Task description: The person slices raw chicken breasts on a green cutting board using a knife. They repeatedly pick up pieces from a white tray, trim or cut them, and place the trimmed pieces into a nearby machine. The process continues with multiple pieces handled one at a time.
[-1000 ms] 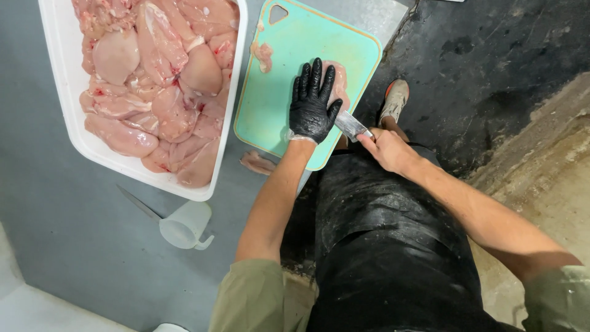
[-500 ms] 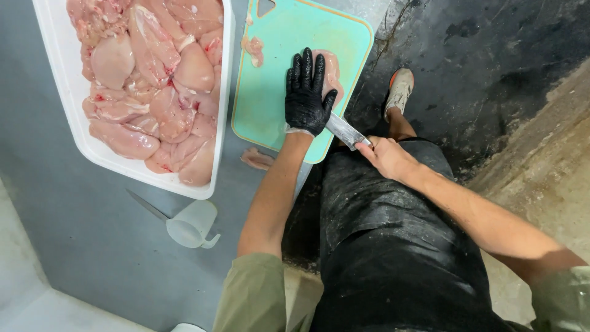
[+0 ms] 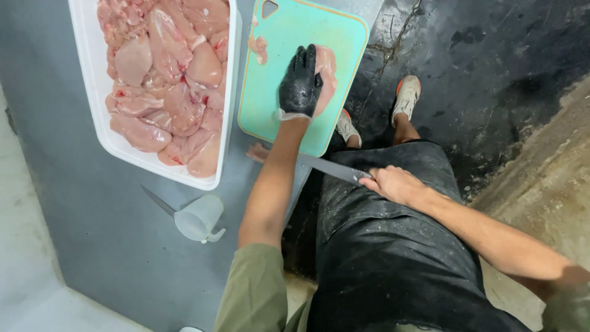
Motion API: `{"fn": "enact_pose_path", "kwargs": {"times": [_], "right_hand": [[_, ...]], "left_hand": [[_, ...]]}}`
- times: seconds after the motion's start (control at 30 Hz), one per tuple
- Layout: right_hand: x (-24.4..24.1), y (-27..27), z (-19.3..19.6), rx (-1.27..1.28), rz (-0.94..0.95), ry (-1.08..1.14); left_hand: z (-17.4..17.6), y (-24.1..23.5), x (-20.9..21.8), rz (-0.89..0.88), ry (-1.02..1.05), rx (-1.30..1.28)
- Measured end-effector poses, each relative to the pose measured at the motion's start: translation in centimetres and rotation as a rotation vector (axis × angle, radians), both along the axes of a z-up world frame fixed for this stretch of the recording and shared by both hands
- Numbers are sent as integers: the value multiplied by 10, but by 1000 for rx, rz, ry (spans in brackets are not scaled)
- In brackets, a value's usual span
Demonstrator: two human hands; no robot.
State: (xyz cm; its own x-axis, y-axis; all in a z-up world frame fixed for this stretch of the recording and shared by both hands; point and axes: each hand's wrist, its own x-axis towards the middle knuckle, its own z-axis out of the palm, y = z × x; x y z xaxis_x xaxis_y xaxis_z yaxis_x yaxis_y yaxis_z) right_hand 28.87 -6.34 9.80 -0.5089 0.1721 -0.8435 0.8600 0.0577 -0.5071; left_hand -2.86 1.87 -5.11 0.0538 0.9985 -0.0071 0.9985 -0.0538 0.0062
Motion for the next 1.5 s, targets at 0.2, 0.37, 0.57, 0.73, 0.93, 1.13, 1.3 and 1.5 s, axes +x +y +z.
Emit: {"fn": "enact_pose_path", "kwargs": {"times": [0.2,0.37,0.57,0.73,0.93,1.13,1.3,1.5], "right_hand": [[12,14,24,103,-63,108],[-10,57,20,215,-346,-7],[-55,84,21,299,-228,26],[-86,85,8,337,-171,74],[-67,72,9,328,-90,55],[-30,60,54,256,96,-34],[-18,47,65,218,90,-74],[-10,51,40,238,-143,0]], "left_hand": [[22,3,-45,762,-609,318],[-26,-23,-98,1386,-1499,201],[119,-48,-40,1460,-1686,446],[71,-76,-49,1447,-1674,616],[54,-117,-46,1429,-1641,710],[62,-164,-47,1442,-1461,860],[122,-215,-51,1362,-1140,887],[138,-252,-11,736,-424,583]]}}
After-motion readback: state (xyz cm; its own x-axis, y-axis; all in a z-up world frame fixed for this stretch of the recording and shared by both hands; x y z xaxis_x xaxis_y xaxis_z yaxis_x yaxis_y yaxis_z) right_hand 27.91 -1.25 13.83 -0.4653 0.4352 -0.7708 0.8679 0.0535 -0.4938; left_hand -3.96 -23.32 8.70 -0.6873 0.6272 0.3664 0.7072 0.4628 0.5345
